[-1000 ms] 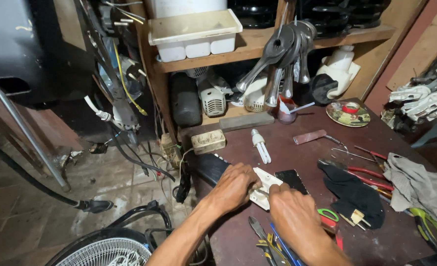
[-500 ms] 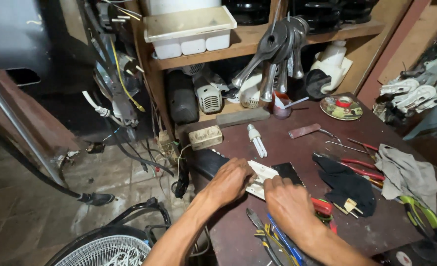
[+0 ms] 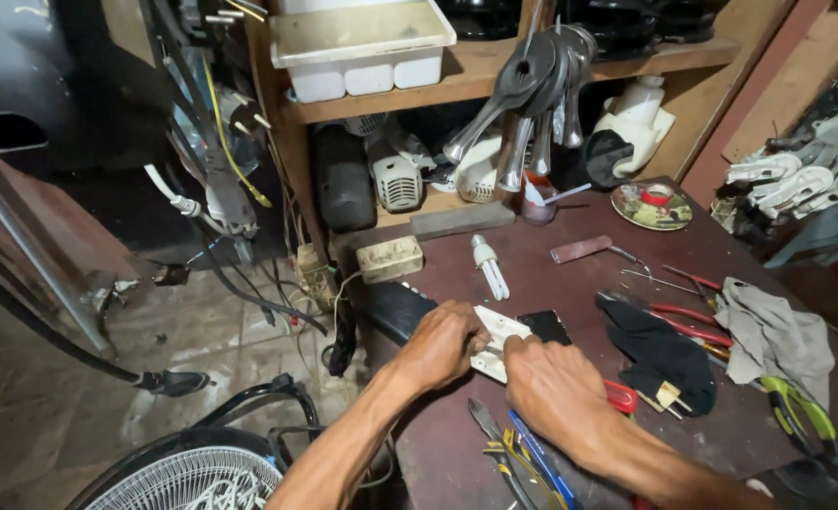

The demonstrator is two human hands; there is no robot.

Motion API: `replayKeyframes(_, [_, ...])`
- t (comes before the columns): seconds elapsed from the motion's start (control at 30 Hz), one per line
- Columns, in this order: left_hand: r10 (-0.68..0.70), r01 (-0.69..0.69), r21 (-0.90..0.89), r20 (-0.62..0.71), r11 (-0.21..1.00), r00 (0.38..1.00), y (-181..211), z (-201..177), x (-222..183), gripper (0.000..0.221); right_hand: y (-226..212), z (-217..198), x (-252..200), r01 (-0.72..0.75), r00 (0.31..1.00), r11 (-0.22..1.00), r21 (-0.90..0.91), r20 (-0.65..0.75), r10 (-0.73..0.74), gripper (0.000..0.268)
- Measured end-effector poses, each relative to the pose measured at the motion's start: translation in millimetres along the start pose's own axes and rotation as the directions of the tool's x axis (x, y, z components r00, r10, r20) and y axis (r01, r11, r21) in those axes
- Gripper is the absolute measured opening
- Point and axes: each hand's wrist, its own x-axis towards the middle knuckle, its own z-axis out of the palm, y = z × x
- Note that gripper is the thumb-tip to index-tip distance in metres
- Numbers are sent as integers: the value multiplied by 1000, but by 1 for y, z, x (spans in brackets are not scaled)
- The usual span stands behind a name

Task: Wiring an electrical wall socket and a plug on a workbench using manual tools.

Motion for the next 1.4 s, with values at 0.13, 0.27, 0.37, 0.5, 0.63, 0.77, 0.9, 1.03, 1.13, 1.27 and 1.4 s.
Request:
replayKeyframes(0.13, [-8, 7, 11, 6, 1000, 1000, -4, 2, 0, 21, -3, -21, 2, -31, 998, 997, 72, 53, 28, 18])
replayKeyframes(0.27, [-12, 11, 35, 9, 999, 1000, -2, 3, -1, 23, -6, -38, 3, -151, 974, 971, 184, 194, 115, 26])
replayKeyframes(0.37, [-22, 22, 46, 4, 999, 1000, -3, 4, -1, 23, -7, -42, 5, -209, 956, 956, 205, 249, 155, 26])
replayKeyframes(0.5, [-14, 14, 58, 1, 998, 1000, -1, 3, -1, 22, -6, -11, 3, -103, 994, 988, 111, 47, 99, 23])
replayKeyframes(0.63, [-56, 54, 55, 27, 997, 998, 0, 3, -1, 26, -3, 10, 8, -5, 998, 1000, 29, -60, 7, 13])
replayKeyframes(0.77, [-9, 10, 44, -18, 999, 1000, -3, 5, -1, 24, -8, -6, 6, -85, 996, 991, 102, -7, 86, 19])
replayKeyframes(0.9, [-3, 6, 70, -41, 998, 999, -8, 9, 0, 21, -12, -34, 4, -188, 977, 959, 210, 141, 161, 25])
replayKeyframes(1.03, [14, -12, 56, -37, 998, 999, -8, 5, 0, 21, -8, -43, 2, -214, 962, 949, 232, 218, 164, 25])
replayKeyframes(1.13, [-45, 37, 108, 76, 993, 996, -8, 3, -1, 6, -1, -44, -3, -236, 946, 935, 263, 282, 160, 37])
replayKeyframes(1.27, [-86, 82, 50, 95, 995, 992, 14, -13, -3, 6, 13, -37, -16, -322, 941, 863, 388, 230, 248, 35])
replayKeyframes(1.4, [-217, 220, -13, 109, 975, 970, 46, -32, -10, 11, 27, -21, -27, -339, 940, 690, 639, 210, 268, 77])
